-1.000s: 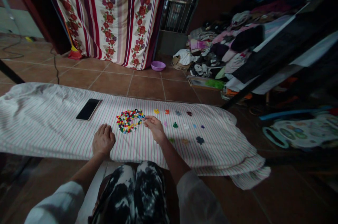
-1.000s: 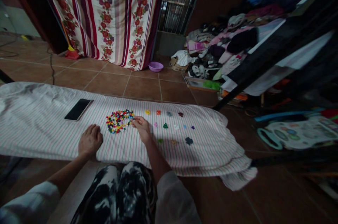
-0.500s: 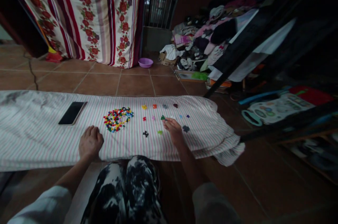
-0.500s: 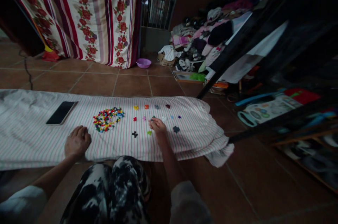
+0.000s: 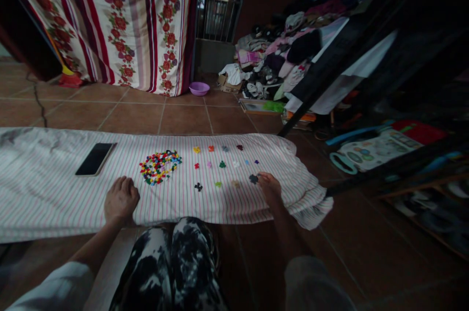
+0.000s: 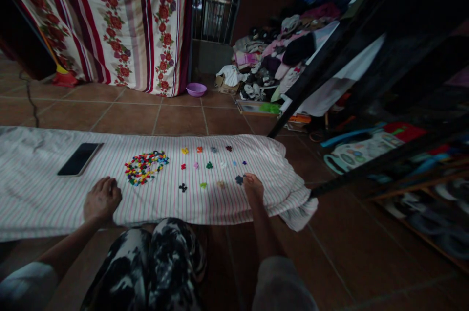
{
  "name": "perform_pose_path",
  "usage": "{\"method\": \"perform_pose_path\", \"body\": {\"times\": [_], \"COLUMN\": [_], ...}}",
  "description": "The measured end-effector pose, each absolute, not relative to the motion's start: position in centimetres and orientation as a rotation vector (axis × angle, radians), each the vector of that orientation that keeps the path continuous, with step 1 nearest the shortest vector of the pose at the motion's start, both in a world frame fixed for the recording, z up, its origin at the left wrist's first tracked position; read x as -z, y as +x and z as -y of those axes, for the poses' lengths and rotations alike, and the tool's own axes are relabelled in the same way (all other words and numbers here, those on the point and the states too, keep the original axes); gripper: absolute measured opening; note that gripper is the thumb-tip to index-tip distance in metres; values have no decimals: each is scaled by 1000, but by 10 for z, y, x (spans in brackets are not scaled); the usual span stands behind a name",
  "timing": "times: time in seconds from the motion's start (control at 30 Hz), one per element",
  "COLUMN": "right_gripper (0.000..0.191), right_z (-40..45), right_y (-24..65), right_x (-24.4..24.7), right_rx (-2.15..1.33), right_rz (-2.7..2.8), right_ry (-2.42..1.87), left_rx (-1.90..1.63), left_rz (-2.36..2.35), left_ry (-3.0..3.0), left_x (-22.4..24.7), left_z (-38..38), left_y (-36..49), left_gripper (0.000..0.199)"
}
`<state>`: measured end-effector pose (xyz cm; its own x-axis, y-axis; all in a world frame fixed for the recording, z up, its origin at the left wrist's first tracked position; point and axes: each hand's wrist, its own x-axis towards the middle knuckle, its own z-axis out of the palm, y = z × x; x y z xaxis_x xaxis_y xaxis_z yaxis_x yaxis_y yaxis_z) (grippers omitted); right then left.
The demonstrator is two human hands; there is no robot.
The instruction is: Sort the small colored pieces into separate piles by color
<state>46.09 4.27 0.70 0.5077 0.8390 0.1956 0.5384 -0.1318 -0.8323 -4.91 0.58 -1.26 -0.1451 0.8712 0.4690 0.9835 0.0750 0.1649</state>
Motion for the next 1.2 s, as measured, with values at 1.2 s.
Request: {"method": "perform_pose_path", "body": {"times": [1.2], "right_gripper": [37], "right_z": [-73], "right_y": [437], "right_x": [-10], "right_rx": [-26], "right_rz": [1280], "right_ry": [-1951], "left_rx": [761], "left_rz": [2218], "left_ry": [-1845], "left_x": [16], "left_z": [-6], "left_y": [-45], "left_gripper": [33]}}
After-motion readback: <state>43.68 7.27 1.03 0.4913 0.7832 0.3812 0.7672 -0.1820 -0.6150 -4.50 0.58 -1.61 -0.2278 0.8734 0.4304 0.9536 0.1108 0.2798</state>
